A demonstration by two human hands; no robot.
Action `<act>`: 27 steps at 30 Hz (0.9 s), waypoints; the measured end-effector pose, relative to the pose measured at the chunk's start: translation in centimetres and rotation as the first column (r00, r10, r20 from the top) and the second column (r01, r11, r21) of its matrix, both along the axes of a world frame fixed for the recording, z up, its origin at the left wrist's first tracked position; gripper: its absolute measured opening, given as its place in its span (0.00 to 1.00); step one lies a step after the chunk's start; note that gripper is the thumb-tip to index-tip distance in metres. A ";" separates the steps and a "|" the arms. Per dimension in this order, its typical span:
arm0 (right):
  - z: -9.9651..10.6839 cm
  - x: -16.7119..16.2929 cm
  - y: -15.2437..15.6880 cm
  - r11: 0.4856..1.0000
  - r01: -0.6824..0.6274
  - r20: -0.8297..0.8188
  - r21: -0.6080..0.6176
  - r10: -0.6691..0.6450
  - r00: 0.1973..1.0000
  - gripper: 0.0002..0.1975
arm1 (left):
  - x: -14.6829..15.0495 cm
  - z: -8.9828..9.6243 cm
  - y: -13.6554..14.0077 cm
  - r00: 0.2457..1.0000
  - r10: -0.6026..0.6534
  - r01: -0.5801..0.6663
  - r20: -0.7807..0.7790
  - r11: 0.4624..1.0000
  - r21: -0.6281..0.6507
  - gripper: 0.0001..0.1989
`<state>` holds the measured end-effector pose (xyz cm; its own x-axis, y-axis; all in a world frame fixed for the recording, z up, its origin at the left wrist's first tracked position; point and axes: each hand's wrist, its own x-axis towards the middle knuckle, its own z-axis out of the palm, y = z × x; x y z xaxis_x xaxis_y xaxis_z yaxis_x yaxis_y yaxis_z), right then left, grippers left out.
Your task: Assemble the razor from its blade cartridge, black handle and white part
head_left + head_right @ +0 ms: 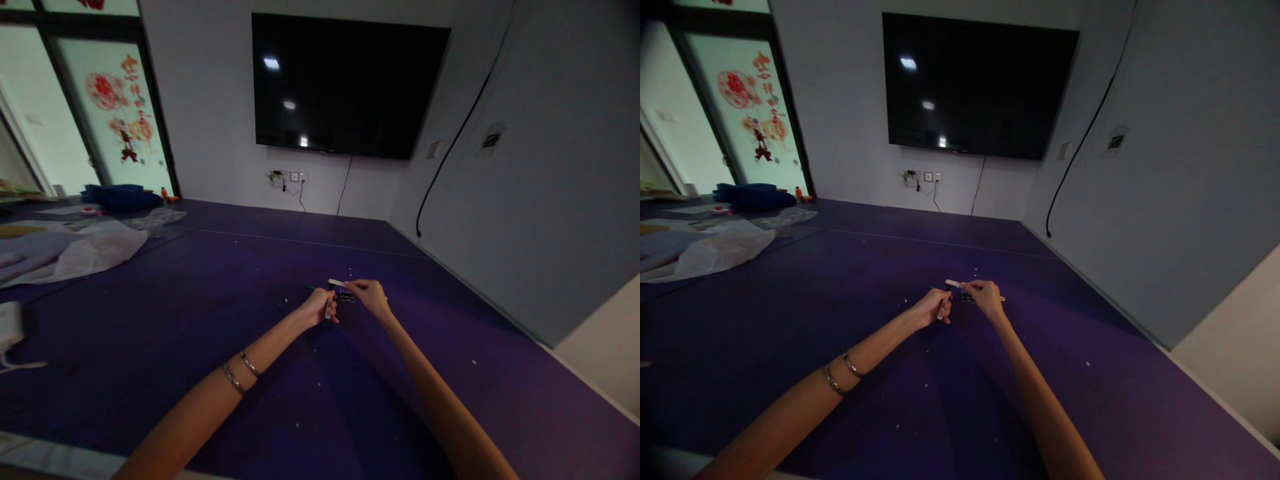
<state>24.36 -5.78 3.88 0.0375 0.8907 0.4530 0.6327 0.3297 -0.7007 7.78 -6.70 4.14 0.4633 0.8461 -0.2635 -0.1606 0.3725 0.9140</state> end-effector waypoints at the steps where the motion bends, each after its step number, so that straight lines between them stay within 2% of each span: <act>1: 0.1 -0.1 0.0 1.000 0.008 0.023 0.010 -0.008 1.000 0.18 | 0.0 0.0 -0.1 1.000 0.001 -0.001 0.000 1.000 0.001 0.08; 7: 0.4 -0.1 -0.2 0.987 0.123 0.139 0.103 -0.137 0.981 0.16 | 0.2 0.1 -0.2 1.000 0.008 -0.008 -0.020 1.000 -0.012 0.10; 11: 0.4 -0.3 -0.2 0.995 0.063 0.114 0.081 -0.072 0.991 0.16 | 0.1 -0.1 -0.2 1.000 0.003 -0.003 -0.031 1.000 0.015 0.10; 17: 0.1 0.0 -0.1 0.990 0.114 0.093 0.083 -0.122 0.988 0.17 | 0.1 -0.3 -0.1 1.000 0.015 -0.014 -0.024 0.999 0.041 0.08; 22: 0.0 -0.4 0.0 0.998 0.017 0.033 0.055 -0.019 0.999 0.16 | 0.1 -0.3 0.0 0.999 0.006 -0.004 -0.038 0.999 0.045 0.07; 27: -0.2 0.1 0.2 0.993 0.100 0.075 0.058 -0.105 0.992 0.19 | -0.1 -0.4 -0.1 0.998 -0.021 0.026 -0.055 0.996 0.088 0.06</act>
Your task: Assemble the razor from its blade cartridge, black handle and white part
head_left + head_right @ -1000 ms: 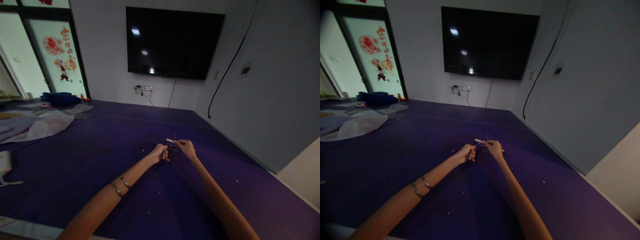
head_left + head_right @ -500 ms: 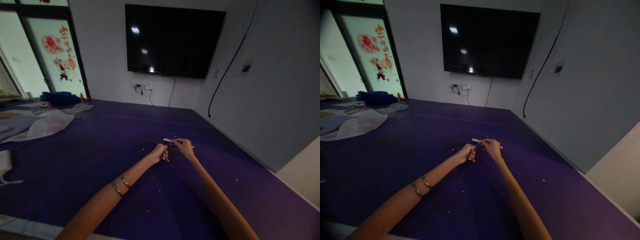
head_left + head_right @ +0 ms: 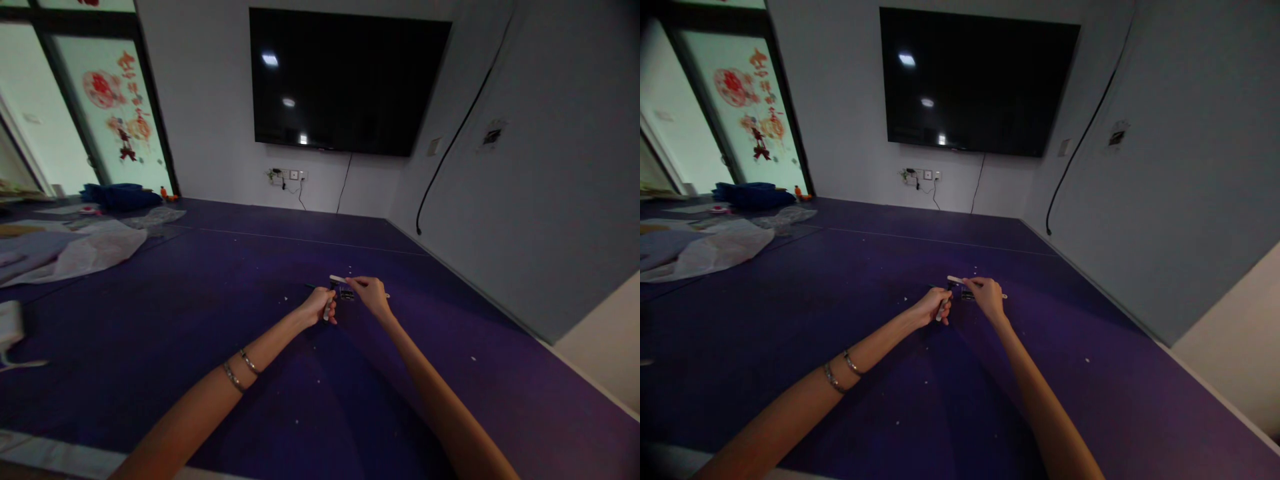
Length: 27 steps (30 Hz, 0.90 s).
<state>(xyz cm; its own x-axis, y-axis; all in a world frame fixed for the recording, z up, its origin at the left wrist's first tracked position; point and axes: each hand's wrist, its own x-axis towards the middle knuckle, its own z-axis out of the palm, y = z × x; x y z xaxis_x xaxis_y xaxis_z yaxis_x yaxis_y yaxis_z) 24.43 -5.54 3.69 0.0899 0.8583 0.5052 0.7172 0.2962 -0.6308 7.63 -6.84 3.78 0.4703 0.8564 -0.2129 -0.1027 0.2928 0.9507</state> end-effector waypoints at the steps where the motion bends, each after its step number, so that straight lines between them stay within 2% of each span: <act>1: 0.0 0.2 0.0 1.000 0.027 0.012 0.001 -0.027 1.000 0.19 | -0.1 0.0 0.0 1.000 -0.005 0.005 0.000 1.000 0.006 0.05; 4: -0.1 0.8 0.2 0.997 0.075 0.025 -0.015 -0.075 0.997 0.20 | -0.3 0.2 -0.1 1.000 -0.017 0.017 0.022 0.999 0.030 0.05; 8: -0.2 1.3 0.4 0.998 0.032 0.044 -0.060 -0.029 0.999 0.17 | -0.8 0.8 0.1 0.997 0.018 -0.023 0.073 0.997 0.076 0.06; 11: -0.1 1.2 0.3 0.997 0.022 0.115 -0.074 -0.013 0.993 0.15 | -1.2 1.3 0.5 0.991 0.061 -0.074 0.118 0.991 0.111 0.05; 17: 0.9 -0.6 -1.1 0.980 0.113 0.299 -0.162 -0.060 0.952 0.18 | -1.8 2.1 1.1 0.987 0.051 -0.085 0.152 0.970 0.227 0.05; 22: 0.9 -3.1 -2.1 0.922 0.261 0.487 -0.286 -0.094 0.868 0.17 | -2.0 2.6 1.0 0.983 0.005 -0.060 0.185 0.955 0.292 0.07; 27: 0.4 -5.1 -2.3 0.879 0.275 0.532 -0.389 -0.029 0.846 0.17 | -2.0 2.5 1.2 0.982 0.004 -0.066 0.191 0.946 0.317 0.09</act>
<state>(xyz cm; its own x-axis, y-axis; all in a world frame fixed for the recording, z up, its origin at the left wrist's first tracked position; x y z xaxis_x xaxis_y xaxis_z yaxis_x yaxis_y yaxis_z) 19.29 -7.80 4.12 0.0813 0.9922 0.0941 0.9763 -0.0603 -0.2077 5.59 -5.66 6.29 0.4436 0.8813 0.1631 -0.2907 -0.0307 0.9563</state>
